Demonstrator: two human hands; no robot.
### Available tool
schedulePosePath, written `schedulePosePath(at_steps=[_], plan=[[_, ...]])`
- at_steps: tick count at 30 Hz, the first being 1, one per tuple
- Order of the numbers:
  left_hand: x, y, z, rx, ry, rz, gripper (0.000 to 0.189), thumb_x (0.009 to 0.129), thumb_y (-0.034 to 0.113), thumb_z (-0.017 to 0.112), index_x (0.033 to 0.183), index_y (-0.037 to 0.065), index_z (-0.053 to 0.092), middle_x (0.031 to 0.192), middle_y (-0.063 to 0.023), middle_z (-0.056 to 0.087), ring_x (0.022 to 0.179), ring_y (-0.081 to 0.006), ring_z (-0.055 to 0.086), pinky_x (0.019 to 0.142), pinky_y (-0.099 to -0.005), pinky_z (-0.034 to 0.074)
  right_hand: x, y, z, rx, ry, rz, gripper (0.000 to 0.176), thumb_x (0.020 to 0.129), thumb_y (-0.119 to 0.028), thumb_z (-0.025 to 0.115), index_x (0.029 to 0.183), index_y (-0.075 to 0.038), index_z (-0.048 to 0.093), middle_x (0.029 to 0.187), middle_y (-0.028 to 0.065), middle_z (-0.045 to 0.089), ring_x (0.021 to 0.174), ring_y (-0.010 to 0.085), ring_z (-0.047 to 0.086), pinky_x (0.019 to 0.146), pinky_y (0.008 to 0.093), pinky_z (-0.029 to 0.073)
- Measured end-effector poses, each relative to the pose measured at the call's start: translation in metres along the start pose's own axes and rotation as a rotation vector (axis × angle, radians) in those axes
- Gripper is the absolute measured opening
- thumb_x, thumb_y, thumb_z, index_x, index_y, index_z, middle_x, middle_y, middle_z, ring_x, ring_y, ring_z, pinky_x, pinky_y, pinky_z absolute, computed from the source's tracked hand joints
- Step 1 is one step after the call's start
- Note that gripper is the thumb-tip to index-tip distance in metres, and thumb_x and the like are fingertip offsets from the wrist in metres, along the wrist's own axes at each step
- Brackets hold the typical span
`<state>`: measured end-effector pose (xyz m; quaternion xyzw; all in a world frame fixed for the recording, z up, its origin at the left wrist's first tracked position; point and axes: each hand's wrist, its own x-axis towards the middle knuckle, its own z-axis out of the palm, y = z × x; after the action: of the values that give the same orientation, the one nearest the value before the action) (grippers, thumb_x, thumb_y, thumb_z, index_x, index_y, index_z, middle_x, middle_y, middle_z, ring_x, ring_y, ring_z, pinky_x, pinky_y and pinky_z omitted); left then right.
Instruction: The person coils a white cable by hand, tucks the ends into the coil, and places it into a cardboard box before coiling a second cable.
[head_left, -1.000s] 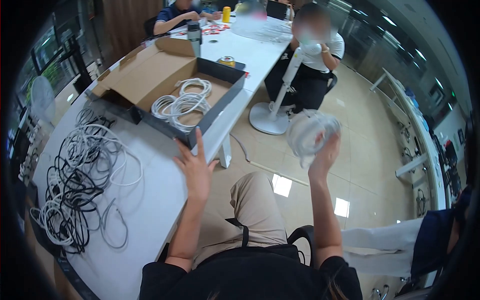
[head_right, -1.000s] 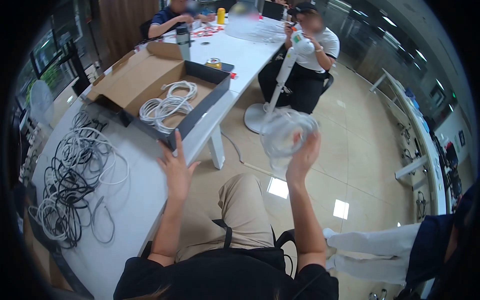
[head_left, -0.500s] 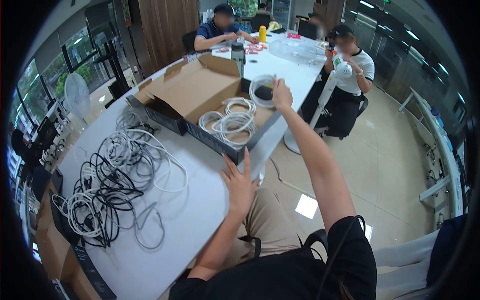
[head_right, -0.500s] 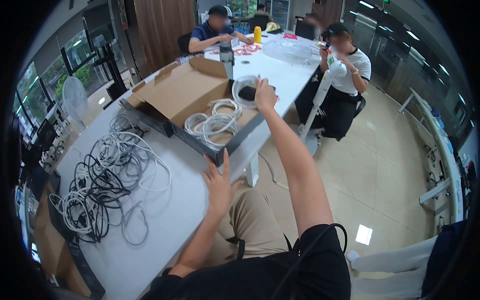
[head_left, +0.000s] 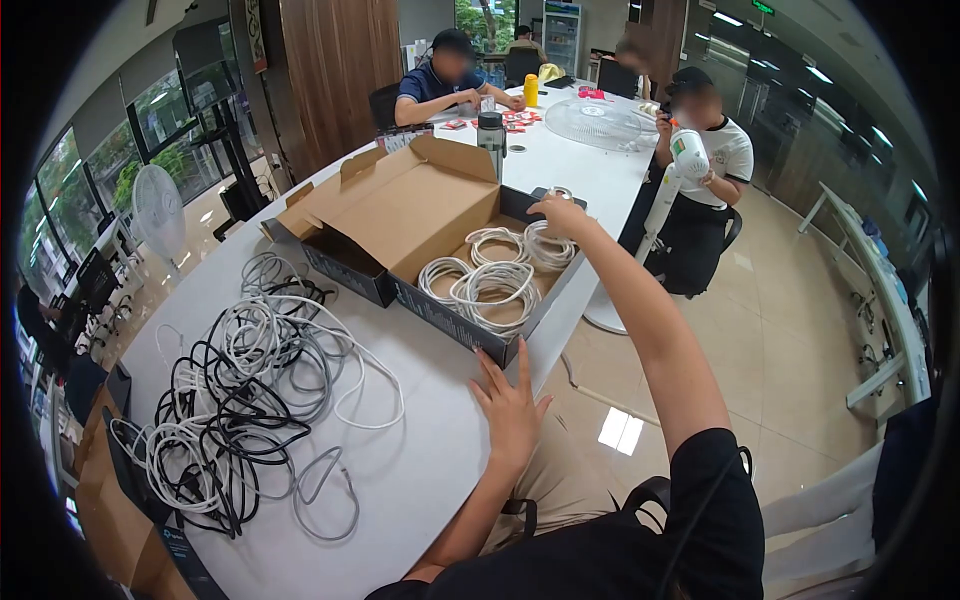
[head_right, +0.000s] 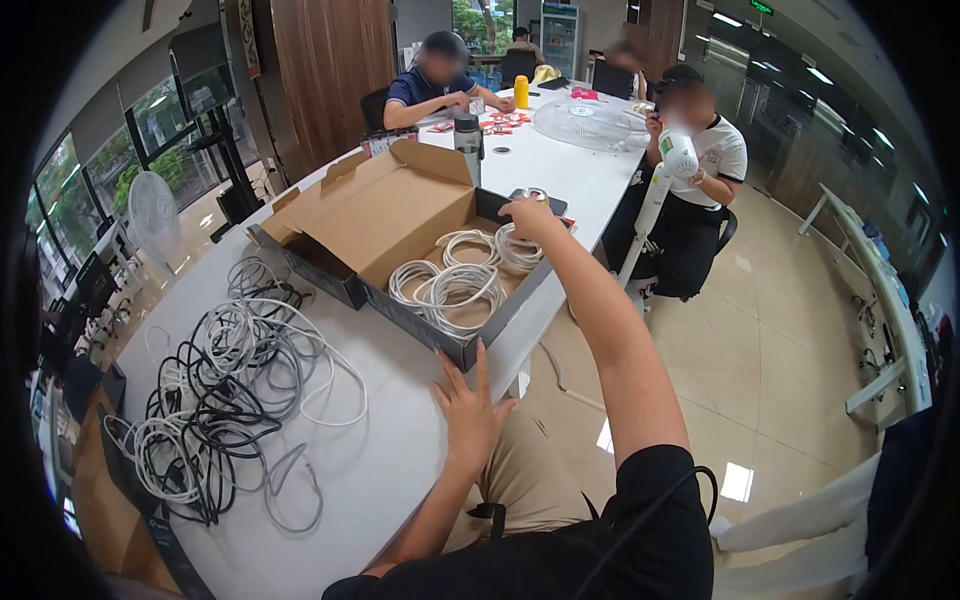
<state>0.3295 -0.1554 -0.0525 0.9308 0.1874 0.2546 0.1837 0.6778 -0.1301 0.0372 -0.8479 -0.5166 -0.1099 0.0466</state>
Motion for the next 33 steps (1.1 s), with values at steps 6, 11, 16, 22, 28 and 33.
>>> schedulePosePath(at_steps=[6,11,16,22,28,33], plan=[[0.001,0.001,-0.002,-0.011,-0.001,0.0,0.096,0.071,0.033,0.072,0.143,0.013,0.011,0.134,-0.0423,0.007,0.127,-0.051,0.02,0.096,-0.0627,0.023,0.023,0.027,0.017,0.352,-0.49,0.057,0.05,0.087,-0.031,0.053,0.134,-0.019,0.041,0.136,0.0157,0.039,0.119,0.0292,0.044,0.098,0.0342,0.036],[0.003,0.003,-0.006,-0.001,-0.021,-0.006,0.096,0.07,0.035,0.072,0.143,0.013,0.013,0.134,-0.042,0.008,0.127,-0.0505,0.02,0.096,-0.0625,0.023,-0.005,0.029,0.004,0.31,-0.538,-0.007,0.062,0.085,-0.052,0.05,0.139,-0.028,0.03,0.146,0.0143,0.02,0.131,0.0324,0.028,0.106,0.0374,0.023],[0.006,0.002,-0.005,-0.001,-0.041,-0.01,0.097,0.07,0.038,0.071,0.143,0.013,0.013,0.135,-0.0418,0.008,0.128,-0.0502,0.019,0.096,-0.0622,0.022,0.015,0.041,0.006,0.204,-0.64,0.02,0.093,0.057,-0.065,0.07,0.135,-0.027,0.038,0.138,0.0109,0.038,0.123,0.0292,0.04,0.1,0.0381,0.035],[0.008,0.001,-0.006,-0.007,-0.072,-0.025,0.095,0.071,0.04,0.07,0.143,0.012,0.014,0.136,-0.0411,0.005,0.129,-0.0497,0.018,0.097,-0.0621,0.021,0.012,0.008,0.016,-0.173,-0.522,0.094,0.107,0.046,-0.071,0.07,0.136,-0.024,0.036,0.134,0.0088,0.043,0.119,0.0292,0.046,0.093,0.0412,0.041],[0.006,0.002,-0.008,-0.003,-0.082,-0.026,0.095,0.072,0.039,0.069,0.143,0.012,0.013,0.136,-0.0414,0.006,0.129,-0.0496,0.017,0.097,-0.0611,0.021,0.006,0.015,0.046,-0.119,-0.411,0.093,0.116,0.048,-0.068,0.072,0.14,-0.014,0.026,0.141,0.0165,0.031,0.127,0.0304,0.035,0.102,0.0423,0.03],[0.005,0.002,-0.004,-0.027,-0.052,-0.011,0.097,0.071,0.036,0.071,0.143,0.012,0.012,0.136,-0.0413,0.006,0.129,-0.0495,0.017,0.097,-0.0608,0.021,0.001,0.032,0.045,0.154,-0.277,0.041,0.114,0.047,-0.06,0.078,0.136,-0.005,0.033,0.135,0.0186,0.038,0.124,0.0318,0.039,0.103,0.0393,0.031]])
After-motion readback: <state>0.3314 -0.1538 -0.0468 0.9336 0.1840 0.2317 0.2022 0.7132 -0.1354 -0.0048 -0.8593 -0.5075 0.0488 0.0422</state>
